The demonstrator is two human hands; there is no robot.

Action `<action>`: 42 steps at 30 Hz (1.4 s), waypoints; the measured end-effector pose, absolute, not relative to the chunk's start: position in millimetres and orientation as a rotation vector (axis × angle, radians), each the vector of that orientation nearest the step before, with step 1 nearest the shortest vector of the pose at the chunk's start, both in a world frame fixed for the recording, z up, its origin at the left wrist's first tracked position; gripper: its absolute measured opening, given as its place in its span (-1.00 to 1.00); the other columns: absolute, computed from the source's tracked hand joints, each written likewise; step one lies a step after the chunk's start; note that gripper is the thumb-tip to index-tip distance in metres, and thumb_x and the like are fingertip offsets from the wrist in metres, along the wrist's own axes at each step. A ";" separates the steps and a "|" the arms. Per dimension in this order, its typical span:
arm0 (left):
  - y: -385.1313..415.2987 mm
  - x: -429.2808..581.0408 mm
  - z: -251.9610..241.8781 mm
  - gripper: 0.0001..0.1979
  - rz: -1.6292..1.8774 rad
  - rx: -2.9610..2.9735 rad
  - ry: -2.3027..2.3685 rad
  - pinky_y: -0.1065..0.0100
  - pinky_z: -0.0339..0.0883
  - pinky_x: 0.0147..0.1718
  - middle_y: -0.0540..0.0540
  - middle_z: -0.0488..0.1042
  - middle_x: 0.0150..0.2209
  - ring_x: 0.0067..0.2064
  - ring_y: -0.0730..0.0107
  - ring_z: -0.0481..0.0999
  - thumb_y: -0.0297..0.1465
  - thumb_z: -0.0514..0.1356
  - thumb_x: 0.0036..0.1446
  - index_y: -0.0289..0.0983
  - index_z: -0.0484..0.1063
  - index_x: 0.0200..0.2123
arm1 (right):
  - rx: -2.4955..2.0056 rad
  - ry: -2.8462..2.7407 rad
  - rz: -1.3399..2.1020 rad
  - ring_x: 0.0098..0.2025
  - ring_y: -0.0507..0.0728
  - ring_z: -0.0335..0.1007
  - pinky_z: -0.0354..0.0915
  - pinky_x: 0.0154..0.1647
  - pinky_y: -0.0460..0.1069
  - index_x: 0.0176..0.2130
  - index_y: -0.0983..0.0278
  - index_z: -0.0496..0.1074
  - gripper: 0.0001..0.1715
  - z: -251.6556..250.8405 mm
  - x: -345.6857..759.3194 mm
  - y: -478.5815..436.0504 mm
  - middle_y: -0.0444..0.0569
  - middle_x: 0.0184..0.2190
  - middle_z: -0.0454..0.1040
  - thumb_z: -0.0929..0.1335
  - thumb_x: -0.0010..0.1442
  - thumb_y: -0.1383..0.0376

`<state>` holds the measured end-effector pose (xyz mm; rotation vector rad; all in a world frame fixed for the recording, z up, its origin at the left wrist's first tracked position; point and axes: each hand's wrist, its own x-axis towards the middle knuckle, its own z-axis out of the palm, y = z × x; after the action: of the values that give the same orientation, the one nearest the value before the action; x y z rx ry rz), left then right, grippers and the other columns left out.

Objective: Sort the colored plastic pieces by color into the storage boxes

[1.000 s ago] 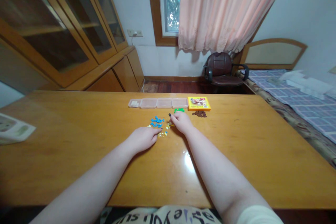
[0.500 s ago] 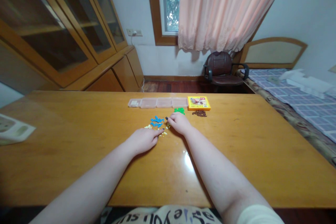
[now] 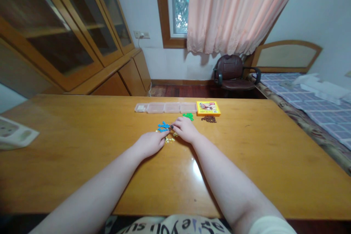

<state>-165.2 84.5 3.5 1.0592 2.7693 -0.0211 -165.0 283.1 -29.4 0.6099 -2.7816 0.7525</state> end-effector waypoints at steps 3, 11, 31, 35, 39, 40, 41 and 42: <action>82.0 -164.8 3.9 -0.61 -0.007 1.049 2.771 0.18 0.39 -0.24 -0.15 0.53 -0.14 -0.20 0.13 0.54 -0.36 -0.08 0.23 -0.06 0.29 0.09 | 0.646 -2.837 0.677 -0.18 0.11 0.22 0.07 -0.11 0.01 -0.12 0.19 0.50 -0.68 -28.6 -163.3 280.0 -0.01 -0.26 0.39 0.21 0.29 0.24; 80.5 -162.9 2.7 -0.64 -0.010 1.054 2.779 0.15 0.39 -0.26 -0.17 0.53 -0.16 -0.22 0.10 0.54 -0.36 -0.07 0.21 -0.10 0.34 0.02 | 0.669 -2.886 0.585 -0.19 0.11 0.17 0.02 -0.13 0.03 -0.16 0.17 0.52 -0.66 -27.3 -162.0 276.2 -0.02 -0.24 0.37 0.20 0.30 0.19; 73.8 -171.8 20.0 -0.62 -0.075 0.659 2.854 0.16 0.39 -0.28 -0.23 0.55 -0.23 -0.22 0.07 0.54 -0.39 -0.08 0.19 -0.20 0.34 0.03 | 0.417 -2.859 0.884 -0.42 0.04 0.24 0.07 -0.35 -0.07 -0.52 0.33 0.46 -0.55 -31.7 -166.3 283.2 -0.06 -0.55 0.38 0.20 0.29 0.25; 71.1 -176.5 13.2 -0.61 -0.092 0.583 2.826 0.17 0.39 -0.27 -0.25 0.54 -0.20 -0.19 0.07 0.54 -0.40 -0.08 0.17 -0.24 0.33 0.03 | 0.617 -2.901 1.059 -0.49 0.01 0.22 0.07 -0.40 -0.09 -0.54 0.33 0.43 -0.57 -31.3 -164.0 280.0 -0.11 -0.60 0.35 0.20 0.28 0.26; 69.6 -177.9 8.1 -0.64 -0.109 0.566 2.820 0.17 0.40 -0.26 -0.28 0.54 -0.19 -0.18 0.08 0.54 -0.39 -0.09 0.18 -0.28 0.37 -0.04 | 0.802 -2.759 1.042 -0.41 0.03 0.24 0.12 -0.31 -0.07 -0.51 0.33 0.44 -0.61 -32.3 -164.1 278.8 -0.09 -0.55 0.37 0.23 0.26 0.25; 69.4 -177.2 8.0 -0.64 -0.119 0.565 2.819 0.17 0.40 -0.26 -0.28 0.54 -0.20 -0.18 0.07 0.54 -0.39 -0.10 0.18 -0.28 0.38 -0.06 | 0.841 -2.736 1.024 -0.39 0.04 0.24 0.13 -0.28 -0.06 -0.49 0.32 0.46 -0.64 -32.5 -164.3 278.6 -0.08 -0.52 0.38 0.24 0.26 0.25; 69.4 -176.1 8.2 -0.64 -0.130 0.566 2.816 0.17 0.40 -0.26 -0.29 0.54 -0.20 -0.18 0.07 0.55 -0.39 -0.10 0.18 -0.29 0.38 -0.06 | 0.873 -2.725 1.012 -0.37 0.05 0.25 0.14 -0.26 -0.06 -0.45 0.32 0.49 -0.66 -32.4 -164.4 278.2 -0.07 -0.49 0.39 0.25 0.25 0.26; 69.5 -174.7 8.7 -0.64 -0.138 0.570 2.810 0.16 0.40 -0.26 -0.30 0.54 -0.20 -0.18 0.07 0.55 -0.40 -0.10 0.18 -0.30 0.37 -0.05 | 0.898 -2.720 1.004 -0.35 0.05 0.26 0.15 -0.25 -0.05 -0.41 0.31 0.52 -0.69 -32.3 -164.2 277.6 -0.06 -0.46 0.40 0.26 0.24 0.27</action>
<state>-174.7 69.5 8.7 0.5696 2.8096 -0.1381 -164.2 277.6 -32.3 0.8980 -2.7200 1.0039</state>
